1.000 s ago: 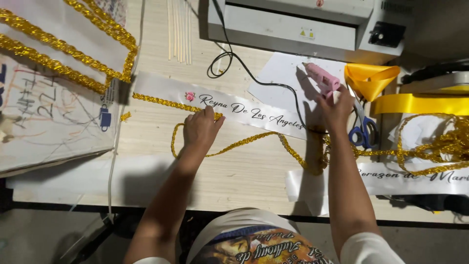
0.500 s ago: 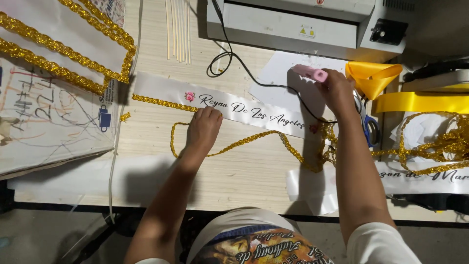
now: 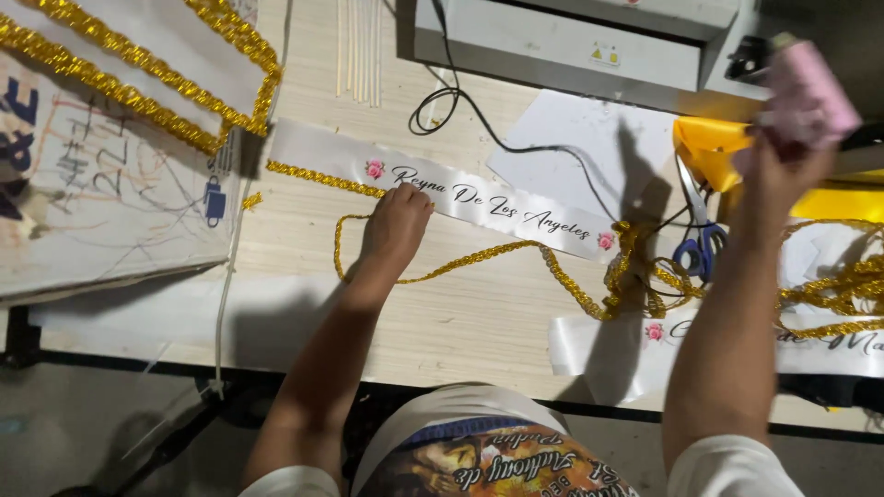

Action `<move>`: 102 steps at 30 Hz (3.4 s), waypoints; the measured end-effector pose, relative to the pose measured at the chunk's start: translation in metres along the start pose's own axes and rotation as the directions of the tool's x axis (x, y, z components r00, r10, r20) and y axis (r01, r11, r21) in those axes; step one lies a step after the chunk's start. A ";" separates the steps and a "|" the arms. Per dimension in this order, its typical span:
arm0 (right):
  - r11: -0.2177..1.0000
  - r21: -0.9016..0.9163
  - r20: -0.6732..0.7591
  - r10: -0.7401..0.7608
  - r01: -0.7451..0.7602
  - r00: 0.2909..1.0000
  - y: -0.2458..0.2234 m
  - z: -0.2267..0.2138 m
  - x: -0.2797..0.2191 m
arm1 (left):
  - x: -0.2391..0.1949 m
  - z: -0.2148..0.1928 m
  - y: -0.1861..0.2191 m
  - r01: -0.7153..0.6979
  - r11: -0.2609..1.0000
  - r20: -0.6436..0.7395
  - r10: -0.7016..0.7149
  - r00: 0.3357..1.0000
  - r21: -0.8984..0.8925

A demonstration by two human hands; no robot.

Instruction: The person decorates white sashes with gold tinsel trim using a hot glue gun. They apply glue to the sash and press the tinsel along the edge, repeating the process to attach the trim to multiple sashes on a work table.

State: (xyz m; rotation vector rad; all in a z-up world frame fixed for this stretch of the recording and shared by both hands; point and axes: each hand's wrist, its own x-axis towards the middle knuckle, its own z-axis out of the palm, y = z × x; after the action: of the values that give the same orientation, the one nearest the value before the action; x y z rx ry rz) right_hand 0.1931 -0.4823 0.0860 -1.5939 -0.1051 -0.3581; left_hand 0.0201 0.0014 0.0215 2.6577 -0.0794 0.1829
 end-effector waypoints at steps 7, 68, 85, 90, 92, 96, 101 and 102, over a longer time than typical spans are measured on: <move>0.980 -0.200 0.602 0.117 0.008 0.790 -0.039 0.084 -0.034 | 0.001 0.007 0.002 0.053 0.999 0.024 -0.052 0.998 -0.008; 0.699 -0.701 0.698 0.631 0.142 0.338 -0.010 0.246 -0.093 | 0.003 0.046 -0.029 0.104 0.972 -0.037 -0.114 0.993 -0.210; 0.599 -0.615 0.788 0.500 0.512 0.360 -0.053 0.243 -0.103 | 0.004 0.049 -0.029 0.126 0.974 -0.042 -0.136 0.990 -0.191; 0.602 -0.528 0.842 0.278 0.599 0.463 -0.061 0.215 -0.090 | 0.001 0.041 -0.024 0.122 0.973 -0.050 -0.134 0.990 -0.195; 0.857 -0.501 0.687 0.307 0.122 0.659 -0.030 0.188 -0.075 | -0.002 0.042 -0.026 0.087 0.984 -0.063 -0.098 0.993 -0.155; 0.941 -0.323 0.542 0.271 -0.101 0.795 0.048 0.123 -0.058 | -0.005 0.002 -0.003 -0.007 0.997 -0.109 -0.002 0.994 -0.081; 0.963 -0.254 0.265 0.160 -0.091 0.951 0.115 0.092 -0.053 | 0.009 -0.021 -0.001 0.001 0.999 -0.196 -0.011 0.980 -0.051; 0.965 -0.248 0.268 0.154 -0.087 0.951 0.121 0.091 -0.054 | 0.020 -0.023 -0.006 0.000 0.999 -0.202 -0.009 0.979 -0.046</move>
State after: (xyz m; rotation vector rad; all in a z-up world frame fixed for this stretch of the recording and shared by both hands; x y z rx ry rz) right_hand 0.1914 -0.3915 -0.0465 -1.8696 -0.1904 -0.0417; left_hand 0.0374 0.0166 0.0423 2.5784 -0.0110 0.4428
